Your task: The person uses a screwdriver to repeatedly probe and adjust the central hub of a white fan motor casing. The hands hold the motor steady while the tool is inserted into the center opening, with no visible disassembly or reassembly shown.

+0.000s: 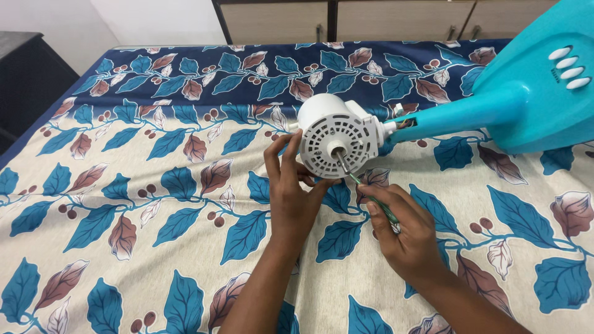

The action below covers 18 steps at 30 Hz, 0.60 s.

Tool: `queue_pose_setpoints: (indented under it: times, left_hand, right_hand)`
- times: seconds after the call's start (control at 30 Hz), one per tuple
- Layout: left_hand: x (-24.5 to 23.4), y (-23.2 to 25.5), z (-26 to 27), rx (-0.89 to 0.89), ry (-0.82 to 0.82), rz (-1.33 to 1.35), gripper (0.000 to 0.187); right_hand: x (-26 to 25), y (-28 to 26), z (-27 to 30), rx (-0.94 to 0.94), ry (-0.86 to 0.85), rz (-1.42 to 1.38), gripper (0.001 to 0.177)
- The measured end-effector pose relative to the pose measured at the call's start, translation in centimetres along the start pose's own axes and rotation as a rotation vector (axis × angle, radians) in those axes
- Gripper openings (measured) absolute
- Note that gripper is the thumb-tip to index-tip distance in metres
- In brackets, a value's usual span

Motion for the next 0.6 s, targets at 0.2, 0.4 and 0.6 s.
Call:
queue_pose_setpoints:
  times: [0.2,0.4,0.6]
  left_hand:
    - [0.0,0.1,0.0,0.017,-0.003,-0.002,0.095]
    - [0.0,0.0,0.1,0.031,0.006,0.007,0.095]
    - [-0.1,0.0,0.1,0.034,0.0,0.013,0.095]
  right_hand:
    - [-0.2,-0.8,-0.5,-0.073,0.014,0.047,0.027]
    - [-0.7,-1.8,-1.9,0.033,0.025,0.076,0.031]
    - [-1.8,-3.1,-3.4,0.177,0.013,0.145,0.024]
Point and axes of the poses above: each hand's wrist, its own z-axis away from the middle knuckle, its own x-axis out of the palm, y = z × x, the point moved 7 cm from there along -z, towards the middle knuckle, and after that the axes turned 5 degrees about z, right-handed, at the moved point
